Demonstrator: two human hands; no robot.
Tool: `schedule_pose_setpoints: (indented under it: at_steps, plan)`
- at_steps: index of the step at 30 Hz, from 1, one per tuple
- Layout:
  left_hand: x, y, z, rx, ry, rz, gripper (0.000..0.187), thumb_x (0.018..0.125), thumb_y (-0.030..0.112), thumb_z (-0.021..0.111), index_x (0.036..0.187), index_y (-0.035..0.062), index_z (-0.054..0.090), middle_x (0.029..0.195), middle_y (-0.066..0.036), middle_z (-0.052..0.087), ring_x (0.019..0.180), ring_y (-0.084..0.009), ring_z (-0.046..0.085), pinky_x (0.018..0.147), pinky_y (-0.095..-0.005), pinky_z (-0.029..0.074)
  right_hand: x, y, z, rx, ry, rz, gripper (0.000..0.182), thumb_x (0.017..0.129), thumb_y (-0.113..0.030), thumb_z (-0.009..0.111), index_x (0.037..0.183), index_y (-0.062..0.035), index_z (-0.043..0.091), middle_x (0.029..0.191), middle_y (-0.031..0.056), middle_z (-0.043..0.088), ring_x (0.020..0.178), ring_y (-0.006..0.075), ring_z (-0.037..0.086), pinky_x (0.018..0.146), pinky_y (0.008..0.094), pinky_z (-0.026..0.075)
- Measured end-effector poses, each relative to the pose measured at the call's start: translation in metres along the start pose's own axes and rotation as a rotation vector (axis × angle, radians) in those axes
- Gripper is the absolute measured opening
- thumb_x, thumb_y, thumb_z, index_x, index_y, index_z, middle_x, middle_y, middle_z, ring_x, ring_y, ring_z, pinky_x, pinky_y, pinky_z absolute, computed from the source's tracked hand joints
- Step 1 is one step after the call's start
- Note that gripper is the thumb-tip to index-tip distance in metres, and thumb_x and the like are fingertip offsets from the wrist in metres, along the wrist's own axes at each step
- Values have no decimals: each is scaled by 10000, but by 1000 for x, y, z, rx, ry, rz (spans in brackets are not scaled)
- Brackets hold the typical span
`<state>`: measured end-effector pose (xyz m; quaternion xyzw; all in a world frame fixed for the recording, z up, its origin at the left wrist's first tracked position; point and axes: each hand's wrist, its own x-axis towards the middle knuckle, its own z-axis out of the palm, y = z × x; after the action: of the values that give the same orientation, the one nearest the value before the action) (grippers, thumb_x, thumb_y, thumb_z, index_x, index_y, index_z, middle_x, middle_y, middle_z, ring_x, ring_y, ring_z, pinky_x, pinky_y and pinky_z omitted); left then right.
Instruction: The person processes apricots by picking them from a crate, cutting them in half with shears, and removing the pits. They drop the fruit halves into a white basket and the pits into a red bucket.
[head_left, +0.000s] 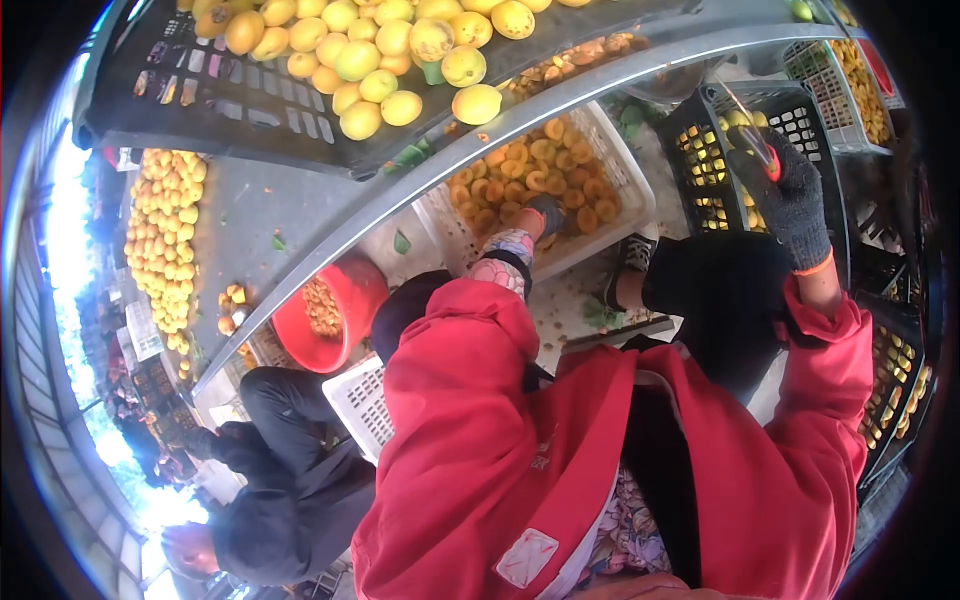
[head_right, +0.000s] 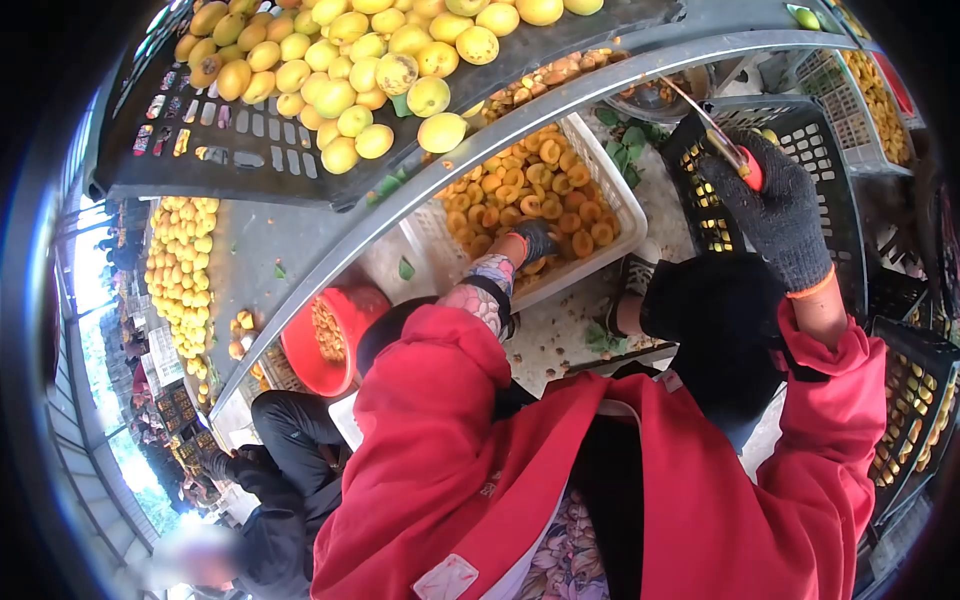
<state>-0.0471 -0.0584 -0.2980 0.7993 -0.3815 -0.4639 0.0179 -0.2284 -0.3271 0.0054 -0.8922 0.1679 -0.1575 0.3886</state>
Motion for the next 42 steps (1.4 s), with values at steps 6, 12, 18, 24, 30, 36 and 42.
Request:
schedule_pose_setpoints:
  at_steps: [6,12,18,24,30,36,42]
  plan:
    - [-3,0,12,-129,145,-186,408,760,341,708,1116,141,709,1122,-174,682,1024,-349,659,882,-406,527,4,-10,8,-35,-75,17,295,844,-162,755,1075,2,671,878,135,692,760,183,652,724,296,519]
    - [2,9,23,80,100,-33,313,799,229,670,1094,137,719,1185,-175,654,1080,-357,633,915,-426,518,4,-15,11,-147,-119,-11,298,838,-149,742,1093,-13,668,919,156,693,794,241,682,744,314,528]
    - [-13,17,18,95,149,48,292,827,193,647,1088,75,704,1100,-193,670,1073,-351,636,912,-427,523,1,-10,16,-120,-143,-50,328,812,-117,735,1119,-29,662,921,165,686,830,292,686,742,336,531]
    - [10,5,9,2,208,39,321,864,297,625,1046,45,704,1042,-210,688,964,-353,669,804,-443,532,-2,-12,15,-137,-178,-71,345,806,-113,737,1133,-32,662,944,175,681,834,317,676,744,351,532]
    - [23,-69,15,-999,192,131,284,785,319,741,977,113,707,970,-116,689,918,-297,654,790,-421,521,-5,-18,15,-154,-171,-86,335,812,-121,741,1124,-28,663,919,166,683,801,313,673,724,350,533]
    - [-27,-36,-34,355,268,560,232,671,265,791,863,158,717,944,-86,688,882,-312,667,759,-422,530,-8,-24,17,-110,-178,-97,328,816,-139,749,1111,-21,664,923,159,690,787,304,673,717,347,533]
    - [1,-53,-11,519,99,563,304,765,327,677,1039,205,729,1147,-45,689,1024,-292,662,838,-396,530,-11,-30,17,-149,-175,-140,330,816,-145,752,1111,-25,664,927,165,686,793,318,669,718,353,531]
